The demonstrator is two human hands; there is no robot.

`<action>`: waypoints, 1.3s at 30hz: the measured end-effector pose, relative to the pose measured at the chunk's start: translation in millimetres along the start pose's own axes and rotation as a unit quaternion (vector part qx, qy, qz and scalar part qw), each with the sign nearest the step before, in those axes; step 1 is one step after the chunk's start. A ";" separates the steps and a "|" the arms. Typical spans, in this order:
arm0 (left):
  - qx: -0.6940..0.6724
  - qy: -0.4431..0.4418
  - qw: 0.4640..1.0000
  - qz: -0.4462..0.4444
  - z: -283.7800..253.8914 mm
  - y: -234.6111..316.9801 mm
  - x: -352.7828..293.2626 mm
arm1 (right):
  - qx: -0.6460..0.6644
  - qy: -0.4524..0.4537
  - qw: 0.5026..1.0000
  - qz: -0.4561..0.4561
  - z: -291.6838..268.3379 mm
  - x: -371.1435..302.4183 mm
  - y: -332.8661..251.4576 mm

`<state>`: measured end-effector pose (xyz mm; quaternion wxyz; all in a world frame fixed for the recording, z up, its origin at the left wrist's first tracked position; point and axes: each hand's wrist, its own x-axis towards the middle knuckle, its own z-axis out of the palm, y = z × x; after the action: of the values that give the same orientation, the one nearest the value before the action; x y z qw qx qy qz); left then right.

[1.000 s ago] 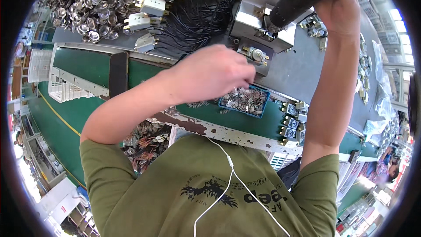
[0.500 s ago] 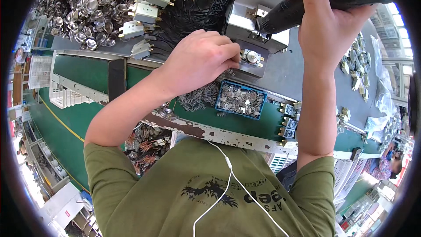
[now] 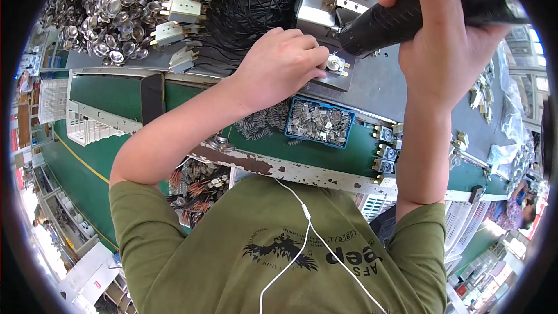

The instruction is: Assemble electronic components on an assembly line using an electric screwdriver and manual placement.

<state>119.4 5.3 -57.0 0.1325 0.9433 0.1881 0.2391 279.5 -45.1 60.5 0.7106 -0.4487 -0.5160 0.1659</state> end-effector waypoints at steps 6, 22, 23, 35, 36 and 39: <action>-0.046 0.039 0.998 0.029 7.5 -13.2 -4.6 | -0.016 0.019 0.998 0.058 11.3 -15.4 -9.3; -0.090 0.031 0.995 0.009 12.6 -12.2 -7.1 | 0.009 0.021 0.999 0.032 14.4 -21.1 18.0; -0.090 0.031 0.995 0.009 12.8 -11.9 -6.1 | 0.008 0.021 0.999 0.031 13.2 -21.1 19.3; -0.056 -0.078 0.988 -0.121 -1.3 -6.9 3.4 | 0.014 -0.058 0.998 -0.031 23.3 -19.0 33.0; -0.033 -0.114 0.985 -0.126 -9.9 -3.6 6.8 | 0.021 -0.048 0.998 -0.026 26.1 -20.3 30.4; -0.006 -0.175 0.976 -0.130 -15.5 -1.6 14.6 | -0.002 -0.070 0.997 -0.022 20.4 -20.8 31.1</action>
<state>123.1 15.3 -38.5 0.1989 0.9371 0.2820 0.0520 260.0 -33.2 24.5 0.6754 -0.4256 -0.5746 0.1804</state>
